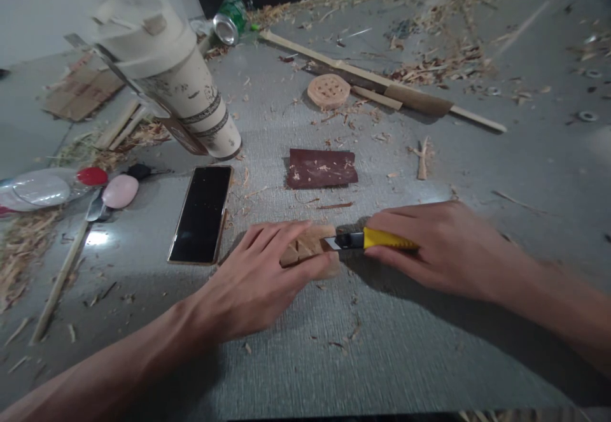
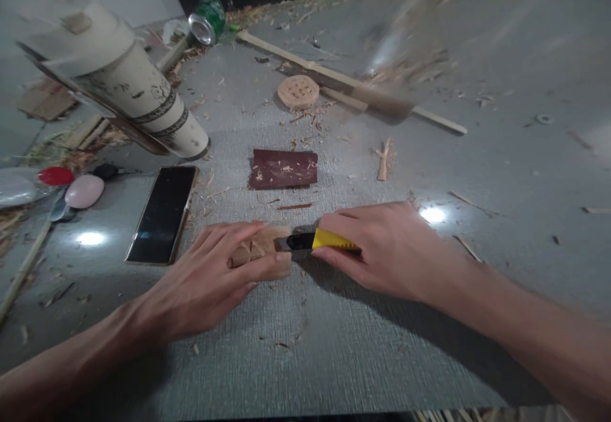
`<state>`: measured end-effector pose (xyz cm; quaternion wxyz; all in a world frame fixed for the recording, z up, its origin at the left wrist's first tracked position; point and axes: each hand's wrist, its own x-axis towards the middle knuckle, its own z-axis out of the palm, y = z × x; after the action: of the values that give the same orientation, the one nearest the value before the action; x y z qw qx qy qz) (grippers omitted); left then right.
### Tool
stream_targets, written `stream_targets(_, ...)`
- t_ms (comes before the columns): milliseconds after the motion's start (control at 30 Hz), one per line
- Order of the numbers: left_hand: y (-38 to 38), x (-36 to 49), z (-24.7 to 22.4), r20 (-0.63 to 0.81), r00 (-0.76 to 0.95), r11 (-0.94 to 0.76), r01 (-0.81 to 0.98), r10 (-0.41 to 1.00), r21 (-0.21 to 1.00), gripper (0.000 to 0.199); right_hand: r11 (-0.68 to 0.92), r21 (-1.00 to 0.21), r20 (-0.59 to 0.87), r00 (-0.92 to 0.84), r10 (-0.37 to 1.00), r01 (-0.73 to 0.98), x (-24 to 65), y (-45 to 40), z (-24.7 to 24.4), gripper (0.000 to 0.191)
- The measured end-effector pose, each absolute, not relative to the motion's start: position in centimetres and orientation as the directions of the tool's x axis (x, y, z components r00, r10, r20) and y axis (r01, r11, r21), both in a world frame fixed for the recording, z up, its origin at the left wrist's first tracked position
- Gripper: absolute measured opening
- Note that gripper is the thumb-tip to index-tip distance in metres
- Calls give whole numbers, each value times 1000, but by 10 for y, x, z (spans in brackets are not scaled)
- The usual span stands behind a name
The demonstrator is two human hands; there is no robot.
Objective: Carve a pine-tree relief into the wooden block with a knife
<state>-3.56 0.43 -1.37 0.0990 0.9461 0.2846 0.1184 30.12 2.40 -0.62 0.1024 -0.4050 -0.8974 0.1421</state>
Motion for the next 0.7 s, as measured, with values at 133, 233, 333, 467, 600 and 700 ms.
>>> stream_targets(133,1,-34,-17,141,799,-802,543,584,247,66,636,-327,63,-655,753,700,300,23,-5,44)
stream_targets(233,0,-33,-16,109,798,-790,550,593,271,69,633,-310,49,-653,756,710,300,22,-5,44)
stream_targets(333,0,-33,-14,103,785,-773,562,610,294,69,634,-303,50,-652,756,712,299,21,-5,44)
stream_targets(467,0,-32,-12,119,766,-756,575,632,313,59,648,-290,59,-662,747,705,299,21,-4,43)
stream_targets(600,0,-32,-12,134,768,-761,564,626,320,58,658,-282,64,-671,739,698,299,20,-4,41)
stream_targets(700,0,-32,-11,135,768,-762,565,626,318,57,649,-286,63,-662,747,705,299,19,-5,41)
